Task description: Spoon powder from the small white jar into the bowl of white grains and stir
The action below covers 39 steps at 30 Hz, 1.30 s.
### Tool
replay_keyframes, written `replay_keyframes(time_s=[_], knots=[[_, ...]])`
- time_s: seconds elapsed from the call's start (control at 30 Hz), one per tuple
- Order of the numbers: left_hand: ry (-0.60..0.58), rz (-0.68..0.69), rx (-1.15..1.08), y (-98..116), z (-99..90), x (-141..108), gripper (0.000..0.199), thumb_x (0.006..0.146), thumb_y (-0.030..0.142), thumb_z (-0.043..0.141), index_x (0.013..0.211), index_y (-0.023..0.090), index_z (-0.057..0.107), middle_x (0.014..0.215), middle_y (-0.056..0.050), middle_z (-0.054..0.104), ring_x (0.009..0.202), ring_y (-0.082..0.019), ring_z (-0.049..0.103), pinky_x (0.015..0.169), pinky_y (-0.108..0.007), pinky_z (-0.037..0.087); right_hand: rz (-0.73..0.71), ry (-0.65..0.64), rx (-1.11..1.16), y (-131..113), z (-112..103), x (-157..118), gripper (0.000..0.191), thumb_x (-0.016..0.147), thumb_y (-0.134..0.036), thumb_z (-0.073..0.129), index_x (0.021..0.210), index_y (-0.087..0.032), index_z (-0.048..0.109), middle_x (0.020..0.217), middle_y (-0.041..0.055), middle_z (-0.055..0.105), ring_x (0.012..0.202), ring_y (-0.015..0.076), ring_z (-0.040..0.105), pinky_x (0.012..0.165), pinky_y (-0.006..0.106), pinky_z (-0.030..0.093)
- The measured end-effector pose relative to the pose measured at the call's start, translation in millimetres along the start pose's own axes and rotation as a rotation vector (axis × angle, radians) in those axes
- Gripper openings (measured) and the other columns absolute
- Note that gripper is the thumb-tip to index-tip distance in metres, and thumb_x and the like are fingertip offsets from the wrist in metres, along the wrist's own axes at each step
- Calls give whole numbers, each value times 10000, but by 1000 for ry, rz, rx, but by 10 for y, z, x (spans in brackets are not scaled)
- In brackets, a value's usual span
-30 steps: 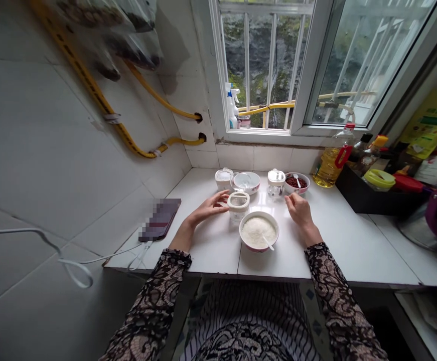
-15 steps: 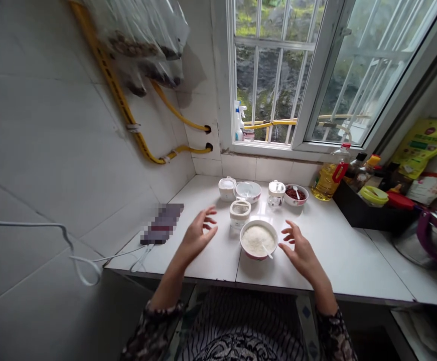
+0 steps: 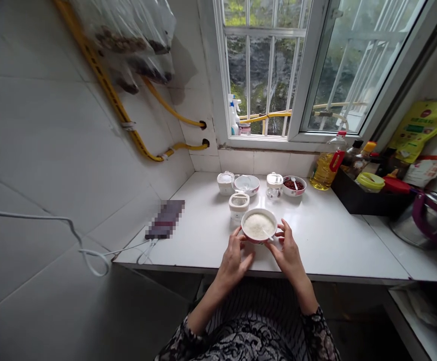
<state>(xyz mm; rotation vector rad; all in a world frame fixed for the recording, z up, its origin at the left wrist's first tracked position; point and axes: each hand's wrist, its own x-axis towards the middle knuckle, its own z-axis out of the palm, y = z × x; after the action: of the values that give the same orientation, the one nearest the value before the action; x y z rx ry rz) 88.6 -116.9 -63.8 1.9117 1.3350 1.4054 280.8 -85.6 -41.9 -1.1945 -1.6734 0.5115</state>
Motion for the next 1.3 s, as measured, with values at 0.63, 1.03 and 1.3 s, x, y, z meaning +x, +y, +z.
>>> replay_keyframes(time_s=[0.63, 1.03, 1.3], knots=[[40, 68, -12, -23, 94, 54, 379, 835, 118, 579, 1197, 205, 506, 1549, -179, 394, 1400, -307, 463, 993, -450, 534, -70, 30, -59, 130, 17, 67, 685, 872, -554, 662, 1427, -222, 437, 1311, 176, 606, 926, 259, 695, 816, 457, 629], [203, -98, -157, 93, -38, -16, 487, 987, 467, 460, 592, 230, 305, 535, 73, 278, 472, -99, 325, 465, -219, 311, -159, 279, -37, -59, -72, 24, 257, 901, -393, 669, 1071, -209, 611, 853, 40, 664, 753, 205, 678, 731, 384, 614], [175, -143, -253, 116, -97, -5, 506, 977, 562, 433, 630, 200, 496, 519, 66, 326, 459, -103, 336, 459, -220, 289, -102, 238, 23, -136, -110, -14, 207, 897, -358, 615, 1025, -200, 647, 841, 50, 697, 814, 226, 681, 789, 390, 567]])
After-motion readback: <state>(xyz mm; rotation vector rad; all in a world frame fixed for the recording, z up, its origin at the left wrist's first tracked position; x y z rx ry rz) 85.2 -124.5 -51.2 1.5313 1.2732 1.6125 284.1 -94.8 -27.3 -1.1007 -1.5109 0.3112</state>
